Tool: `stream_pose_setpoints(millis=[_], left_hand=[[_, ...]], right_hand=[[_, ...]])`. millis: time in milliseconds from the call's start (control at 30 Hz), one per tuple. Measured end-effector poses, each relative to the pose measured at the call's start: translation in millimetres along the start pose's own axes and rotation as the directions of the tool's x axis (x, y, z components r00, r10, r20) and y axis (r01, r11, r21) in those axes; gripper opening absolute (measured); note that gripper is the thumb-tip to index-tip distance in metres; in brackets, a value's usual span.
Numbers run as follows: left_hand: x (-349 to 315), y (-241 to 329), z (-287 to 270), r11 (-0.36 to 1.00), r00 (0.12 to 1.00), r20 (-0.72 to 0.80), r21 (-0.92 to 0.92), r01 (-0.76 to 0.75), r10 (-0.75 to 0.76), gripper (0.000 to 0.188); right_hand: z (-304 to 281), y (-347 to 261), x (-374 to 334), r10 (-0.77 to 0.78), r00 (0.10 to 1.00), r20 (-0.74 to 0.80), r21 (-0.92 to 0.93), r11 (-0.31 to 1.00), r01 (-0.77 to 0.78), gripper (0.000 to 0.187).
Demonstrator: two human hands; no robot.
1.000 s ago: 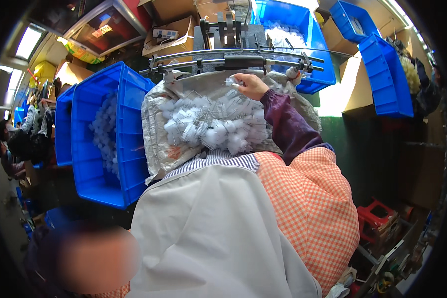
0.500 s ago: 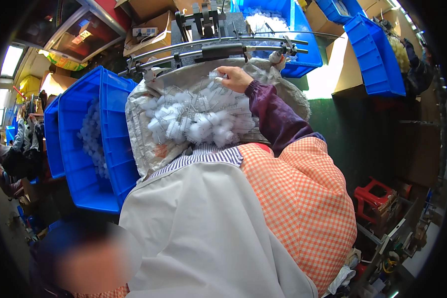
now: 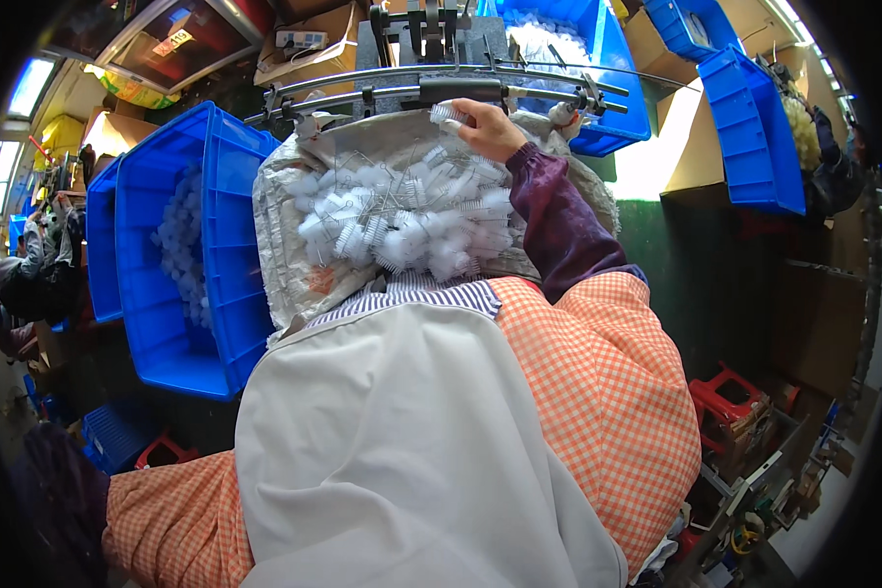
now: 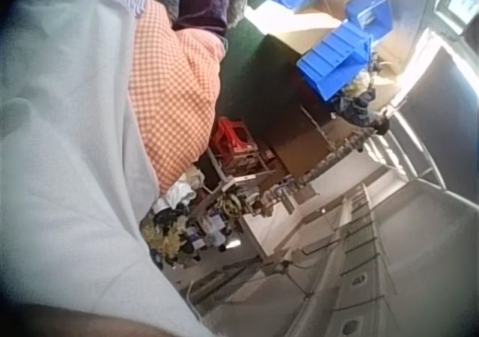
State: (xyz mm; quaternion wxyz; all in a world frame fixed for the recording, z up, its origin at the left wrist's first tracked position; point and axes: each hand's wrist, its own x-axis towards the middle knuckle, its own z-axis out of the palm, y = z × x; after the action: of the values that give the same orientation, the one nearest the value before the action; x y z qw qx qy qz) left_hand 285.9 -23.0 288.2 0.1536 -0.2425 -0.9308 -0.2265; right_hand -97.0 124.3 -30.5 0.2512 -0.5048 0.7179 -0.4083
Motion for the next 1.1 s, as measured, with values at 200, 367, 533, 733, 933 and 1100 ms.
stream_pose_setpoints(millis=[200,367,533,733,933,1100], left_hand=[[-1,-7,-4,1.0,1.0,0.022,-0.012,0.006,-0.006,0.043],[4,-10,-12,1.0,0.999,0.037,-0.013,0.003,-0.002,0.044],[10,-18,-20,1.0,0.999,0.035,-0.021,-0.008,0.008,0.044],[10,-22,-30,0.999,0.999,0.028,-0.016,-0.03,0.03,0.044],[24,-23,-31,1.0,1.0,0.01,-0.001,-0.024,0.024,0.045],[30,-25,-35,0.997,0.997,0.003,0.009,-0.082,0.082,0.045]], right_hand=[[-37,-7,33,-0.022,0.919,-0.394,-0.101,0.995,-0.02,0.03],[-55,36,88,-0.12,0.844,-0.522,-0.479,0.861,-0.174,0.025],[-57,59,121,-0.136,0.904,-0.404,-0.614,0.774,-0.158,0.025],[-55,70,139,-0.134,0.938,-0.32,-0.745,0.647,-0.162,0.023],[-48,66,145,-0.134,0.941,-0.312,-0.749,0.643,-0.157,0.023],[-52,73,143,-0.121,0.943,-0.31,-0.752,0.638,-0.165,0.022]])
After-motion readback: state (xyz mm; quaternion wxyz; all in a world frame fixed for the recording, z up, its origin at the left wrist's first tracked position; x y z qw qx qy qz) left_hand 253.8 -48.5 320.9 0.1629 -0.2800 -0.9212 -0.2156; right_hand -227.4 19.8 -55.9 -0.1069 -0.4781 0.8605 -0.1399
